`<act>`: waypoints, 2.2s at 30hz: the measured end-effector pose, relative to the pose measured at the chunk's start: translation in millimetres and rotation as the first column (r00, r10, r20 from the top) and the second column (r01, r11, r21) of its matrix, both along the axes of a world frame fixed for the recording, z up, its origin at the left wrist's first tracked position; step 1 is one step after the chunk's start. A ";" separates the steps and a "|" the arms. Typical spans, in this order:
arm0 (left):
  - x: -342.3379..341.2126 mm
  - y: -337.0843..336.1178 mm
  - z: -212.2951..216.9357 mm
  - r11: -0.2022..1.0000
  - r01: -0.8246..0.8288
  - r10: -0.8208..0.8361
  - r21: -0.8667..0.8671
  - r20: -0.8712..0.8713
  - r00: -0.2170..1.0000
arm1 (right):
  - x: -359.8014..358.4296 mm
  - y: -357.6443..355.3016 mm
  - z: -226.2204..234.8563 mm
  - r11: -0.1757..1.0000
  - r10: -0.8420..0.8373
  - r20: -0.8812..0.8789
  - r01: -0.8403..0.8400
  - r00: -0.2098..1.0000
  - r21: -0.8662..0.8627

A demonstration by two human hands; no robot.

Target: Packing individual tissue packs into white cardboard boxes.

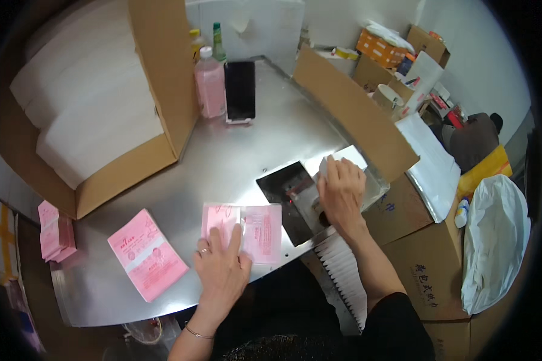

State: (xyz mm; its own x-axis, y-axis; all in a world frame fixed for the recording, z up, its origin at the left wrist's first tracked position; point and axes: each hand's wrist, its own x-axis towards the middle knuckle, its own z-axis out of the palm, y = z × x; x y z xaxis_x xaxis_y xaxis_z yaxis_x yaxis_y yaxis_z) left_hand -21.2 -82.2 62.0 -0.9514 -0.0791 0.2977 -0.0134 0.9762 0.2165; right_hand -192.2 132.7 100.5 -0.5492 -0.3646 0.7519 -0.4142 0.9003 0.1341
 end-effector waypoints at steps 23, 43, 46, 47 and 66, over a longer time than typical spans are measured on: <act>-7.2 -11.8 11.7 0.953 0.234 -0.215 0.190 -0.116 0.970 | 78.6 -3.0 -22.7 0.698 0.713 0.227 -0.702 0.663 -0.142; 1.6 -2.2 -3.4 0.974 0.205 -0.192 0.101 -0.125 0.973 | -30.4 49.2 -30.4 0.942 0.144 0.243 -0.058 0.959 -0.329; 2.1 -2.4 -2.1 0.973 0.200 -0.187 0.117 -0.109 0.976 | -29.4 55.1 -31.4 0.930 0.197 0.233 -0.106 0.952 -0.353; 2.0 -1.8 -1.7 0.973 0.198 -0.186 0.118 -0.109 0.977 | -28.4 55.9 -32.2 0.925 0.222 0.203 -0.140 0.954 -0.354; 3.4 -2.6 -4.6 0.973 0.204 -0.193 0.110 -0.099 0.976 | -24.6 51.4 -19.5 0.930 0.204 0.218 -0.119 0.954 -0.349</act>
State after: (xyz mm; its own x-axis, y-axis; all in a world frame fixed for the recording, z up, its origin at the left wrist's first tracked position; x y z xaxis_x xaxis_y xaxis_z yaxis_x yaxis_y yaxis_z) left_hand -17.8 -84.8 57.4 -0.9223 0.0687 0.3802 0.2020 0.9246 0.3229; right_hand -216.9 184.0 81.0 -0.6869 -0.2198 0.6927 -0.5389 0.7936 -0.2825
